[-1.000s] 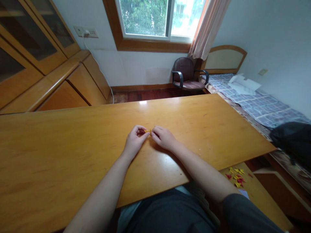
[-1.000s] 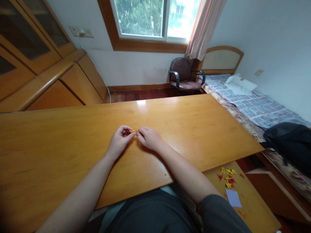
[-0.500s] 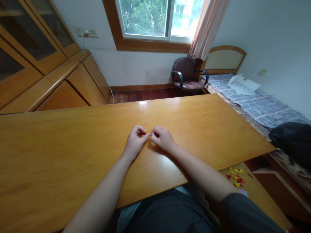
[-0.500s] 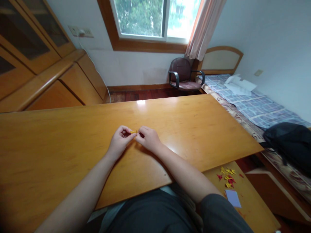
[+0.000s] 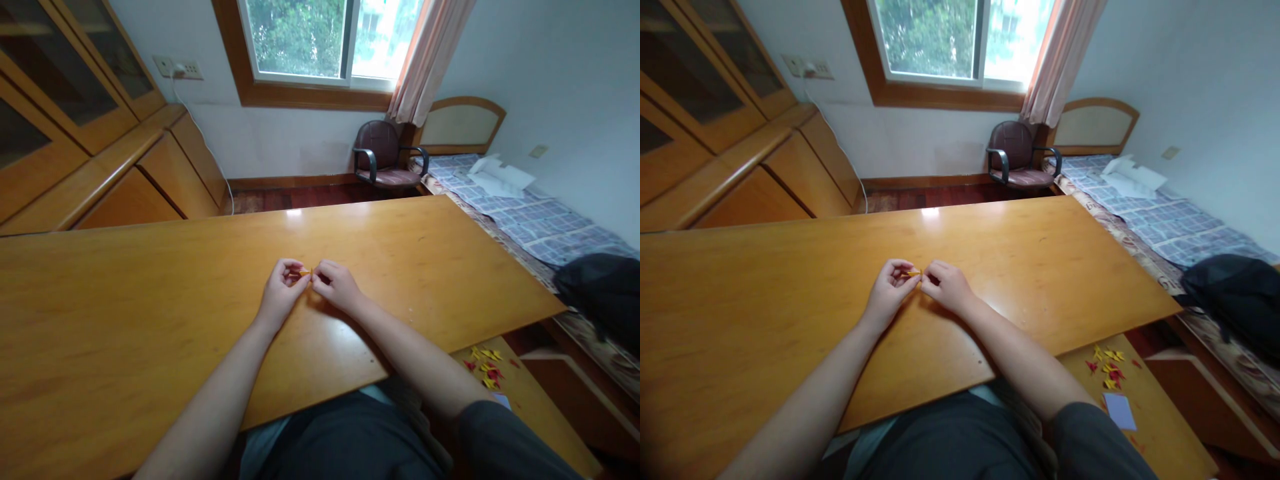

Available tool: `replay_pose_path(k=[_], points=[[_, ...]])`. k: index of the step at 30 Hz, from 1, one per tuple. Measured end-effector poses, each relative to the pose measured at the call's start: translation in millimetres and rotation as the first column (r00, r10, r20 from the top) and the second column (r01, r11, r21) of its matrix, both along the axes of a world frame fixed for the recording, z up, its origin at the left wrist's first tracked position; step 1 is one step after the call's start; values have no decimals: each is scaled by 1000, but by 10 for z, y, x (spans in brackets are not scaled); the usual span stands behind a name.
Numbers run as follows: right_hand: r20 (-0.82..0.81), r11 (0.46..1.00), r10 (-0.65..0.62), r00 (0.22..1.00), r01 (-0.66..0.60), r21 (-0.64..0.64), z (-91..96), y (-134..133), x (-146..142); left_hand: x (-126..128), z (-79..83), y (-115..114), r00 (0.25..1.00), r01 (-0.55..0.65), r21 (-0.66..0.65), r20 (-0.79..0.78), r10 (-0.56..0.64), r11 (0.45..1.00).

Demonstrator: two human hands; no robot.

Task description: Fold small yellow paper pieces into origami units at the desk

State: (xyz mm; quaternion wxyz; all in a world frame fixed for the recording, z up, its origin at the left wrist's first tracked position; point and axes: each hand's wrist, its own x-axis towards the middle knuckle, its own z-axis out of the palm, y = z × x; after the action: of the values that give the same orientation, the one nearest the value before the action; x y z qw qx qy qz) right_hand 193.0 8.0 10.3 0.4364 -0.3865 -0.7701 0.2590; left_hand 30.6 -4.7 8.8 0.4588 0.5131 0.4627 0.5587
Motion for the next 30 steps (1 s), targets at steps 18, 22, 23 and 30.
replay_pose_path(k=[18, 22, 23, 30], points=[[-27, 994, 27, 999, -29, -109, 31, 24, 84, -45, -15, -1, 1000, 1, 4, -29, -1, 1000], [-108, 991, 28, 994, -42, -130, 46, 43, 108, -44, -24, -3, 998, 2, 15, -55, -1, 1000], [-133, 989, 18, 991, -37, -141, 46, 47, 112, -44, -26, -2, 998, -2, 18, -64, 3, 1000], [-202, 980, -11, 979, -29, -195, 46, 58, 110, -55, -54, 13, 997, 6, 13, -80, -5, 1000]])
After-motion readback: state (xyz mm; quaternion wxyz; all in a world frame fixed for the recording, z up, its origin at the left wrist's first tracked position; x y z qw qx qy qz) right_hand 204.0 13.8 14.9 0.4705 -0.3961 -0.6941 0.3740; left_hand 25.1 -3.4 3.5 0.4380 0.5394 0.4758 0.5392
